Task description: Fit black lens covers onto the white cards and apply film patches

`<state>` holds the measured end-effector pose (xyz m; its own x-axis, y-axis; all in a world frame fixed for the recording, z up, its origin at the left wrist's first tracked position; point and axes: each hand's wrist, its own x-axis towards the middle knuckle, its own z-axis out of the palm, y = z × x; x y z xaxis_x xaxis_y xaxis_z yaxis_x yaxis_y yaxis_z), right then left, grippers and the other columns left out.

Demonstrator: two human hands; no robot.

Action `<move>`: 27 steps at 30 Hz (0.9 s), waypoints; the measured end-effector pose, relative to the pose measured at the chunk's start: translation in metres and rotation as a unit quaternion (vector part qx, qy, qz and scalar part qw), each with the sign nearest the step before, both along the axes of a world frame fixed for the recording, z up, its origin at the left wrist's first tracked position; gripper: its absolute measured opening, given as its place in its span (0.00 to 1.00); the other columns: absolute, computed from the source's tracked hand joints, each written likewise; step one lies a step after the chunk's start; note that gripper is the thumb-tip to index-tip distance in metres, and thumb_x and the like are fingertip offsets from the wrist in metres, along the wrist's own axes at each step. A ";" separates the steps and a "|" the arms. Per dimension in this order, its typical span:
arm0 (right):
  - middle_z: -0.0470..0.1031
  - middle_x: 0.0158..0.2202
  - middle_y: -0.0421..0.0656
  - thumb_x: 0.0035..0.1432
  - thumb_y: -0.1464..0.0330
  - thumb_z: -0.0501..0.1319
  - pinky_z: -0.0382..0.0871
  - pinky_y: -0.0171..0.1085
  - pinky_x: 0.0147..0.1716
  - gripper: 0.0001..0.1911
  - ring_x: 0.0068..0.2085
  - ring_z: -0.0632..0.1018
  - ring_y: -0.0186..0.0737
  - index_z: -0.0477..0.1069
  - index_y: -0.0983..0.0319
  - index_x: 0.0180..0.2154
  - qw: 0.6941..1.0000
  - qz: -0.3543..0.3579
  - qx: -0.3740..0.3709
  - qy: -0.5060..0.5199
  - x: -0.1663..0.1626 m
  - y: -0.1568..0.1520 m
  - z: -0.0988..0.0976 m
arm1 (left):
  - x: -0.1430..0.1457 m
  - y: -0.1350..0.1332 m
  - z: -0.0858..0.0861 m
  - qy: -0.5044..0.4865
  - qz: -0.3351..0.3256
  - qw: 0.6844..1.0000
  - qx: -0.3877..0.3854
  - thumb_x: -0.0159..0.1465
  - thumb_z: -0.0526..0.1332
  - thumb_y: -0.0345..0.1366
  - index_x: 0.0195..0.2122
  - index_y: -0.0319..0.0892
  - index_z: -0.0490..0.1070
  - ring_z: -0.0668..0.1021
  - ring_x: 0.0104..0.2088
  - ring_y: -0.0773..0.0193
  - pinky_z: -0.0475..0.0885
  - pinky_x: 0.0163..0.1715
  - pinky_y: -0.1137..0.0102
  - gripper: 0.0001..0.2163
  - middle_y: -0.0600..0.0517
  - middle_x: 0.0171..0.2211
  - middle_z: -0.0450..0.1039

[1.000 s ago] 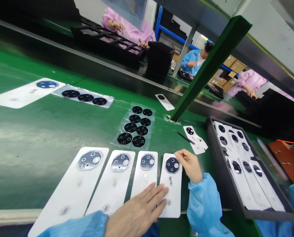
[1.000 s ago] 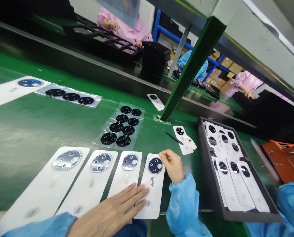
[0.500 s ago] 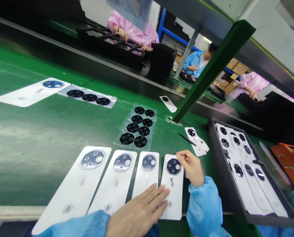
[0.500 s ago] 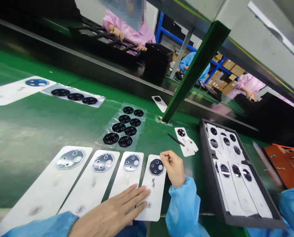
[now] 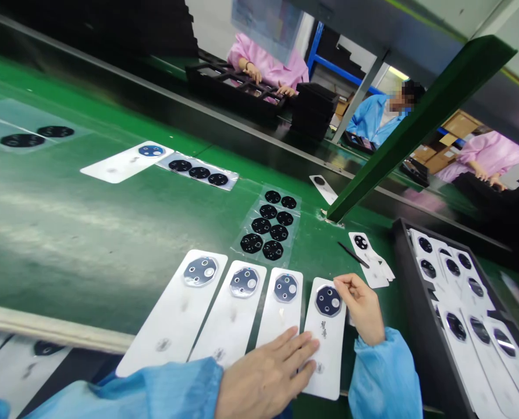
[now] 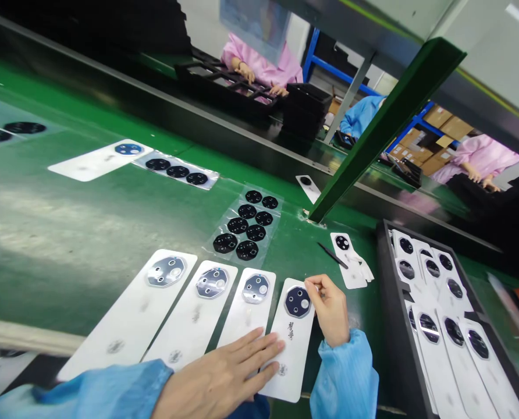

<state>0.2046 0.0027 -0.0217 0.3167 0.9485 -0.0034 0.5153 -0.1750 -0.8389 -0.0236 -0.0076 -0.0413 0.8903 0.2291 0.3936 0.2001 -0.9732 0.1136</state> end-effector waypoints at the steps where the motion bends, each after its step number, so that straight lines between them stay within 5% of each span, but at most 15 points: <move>1: 0.72 0.25 0.41 0.53 0.55 0.59 0.65 0.33 0.23 0.16 0.24 0.70 0.35 0.70 0.61 0.31 1.000 0.000 -0.002 0.000 0.000 0.000 0.000 | 0.000 0.000 0.000 -0.005 0.000 1.000 0.003 0.69 0.49 0.32 0.46 0.40 0.69 0.71 0.53 0.62 0.62 0.55 0.64 0.11 0.50 0.53 0.69; 27: 0.74 0.28 0.41 0.56 0.58 0.58 0.66 0.32 0.25 0.13 0.25 0.71 0.34 0.72 0.62 0.32 0.999 -0.008 -0.005 -0.036 -0.006 0.000 0.002 | -0.002 0.012 0.017 0.085 -0.057 0.991 -0.086 0.69 0.46 0.30 0.52 0.38 0.64 0.68 0.56 0.59 0.63 0.56 0.64 0.13 0.47 0.58 0.63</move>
<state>0.1988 0.0025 -0.0197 0.3324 0.9431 0.0105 0.5719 -0.1927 -0.7974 -0.0253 0.0046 -0.0246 0.9646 0.1735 0.1988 0.1204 -0.9597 0.2539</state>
